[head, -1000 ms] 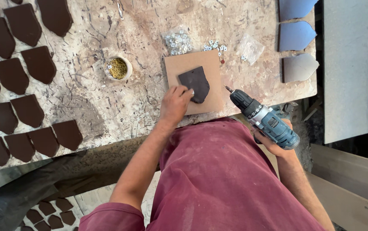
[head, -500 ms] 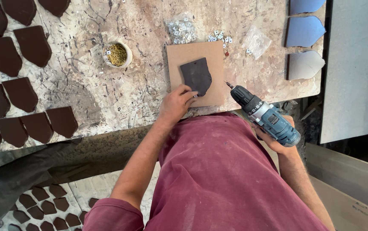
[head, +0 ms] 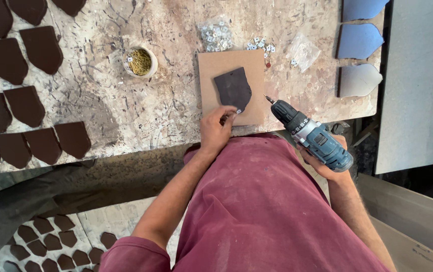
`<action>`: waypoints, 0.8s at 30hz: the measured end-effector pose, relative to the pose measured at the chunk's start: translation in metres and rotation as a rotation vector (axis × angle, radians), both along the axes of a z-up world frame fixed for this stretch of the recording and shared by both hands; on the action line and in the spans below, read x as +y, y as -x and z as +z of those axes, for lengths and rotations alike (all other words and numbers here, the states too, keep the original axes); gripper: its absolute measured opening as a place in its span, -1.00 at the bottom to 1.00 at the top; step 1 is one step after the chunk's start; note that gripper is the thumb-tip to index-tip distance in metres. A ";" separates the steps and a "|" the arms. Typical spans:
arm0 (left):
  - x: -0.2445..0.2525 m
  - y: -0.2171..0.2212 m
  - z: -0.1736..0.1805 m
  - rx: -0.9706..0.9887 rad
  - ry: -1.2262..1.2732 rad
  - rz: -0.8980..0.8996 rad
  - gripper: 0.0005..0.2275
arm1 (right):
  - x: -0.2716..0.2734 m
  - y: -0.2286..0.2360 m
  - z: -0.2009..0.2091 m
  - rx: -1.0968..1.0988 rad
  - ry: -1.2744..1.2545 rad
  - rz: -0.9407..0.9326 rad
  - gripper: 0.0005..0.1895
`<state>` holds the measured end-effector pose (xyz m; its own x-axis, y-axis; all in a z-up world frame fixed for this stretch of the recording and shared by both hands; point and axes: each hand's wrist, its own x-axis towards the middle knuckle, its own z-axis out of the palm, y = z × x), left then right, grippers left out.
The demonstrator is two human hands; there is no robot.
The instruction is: The person uses a cordless drill to make holes in dark shield-shaped tiles. They place each tile on a small wooden board, drill a hole, then set the tile aside. The process is repeated for multiple tiles.
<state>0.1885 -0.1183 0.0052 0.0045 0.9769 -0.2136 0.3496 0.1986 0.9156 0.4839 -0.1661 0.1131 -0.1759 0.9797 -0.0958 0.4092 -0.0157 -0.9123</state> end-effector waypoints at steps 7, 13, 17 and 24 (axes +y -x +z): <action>0.023 -0.013 0.002 0.332 -0.191 -0.059 -0.88 | 0.004 -0.009 -0.002 -0.049 -0.012 0.036 -0.85; 0.025 -0.002 -0.008 0.471 -0.381 -0.247 -0.76 | 0.010 -0.017 -0.003 0.049 -0.122 0.127 -0.78; 0.025 -0.001 -0.013 0.606 -0.367 -0.398 -0.84 | 0.014 -0.019 -0.005 0.012 -0.051 0.095 -0.80; 0.014 -0.009 -0.014 0.465 -0.311 -0.160 -0.87 | 0.021 -0.021 -0.012 0.030 -0.109 0.135 -0.81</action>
<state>0.1972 -0.1042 -0.0093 0.1314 0.9889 0.0690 0.7326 -0.1437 0.6654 0.5052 -0.1447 0.1012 -0.3078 0.9513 0.0173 0.3734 0.1375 -0.9174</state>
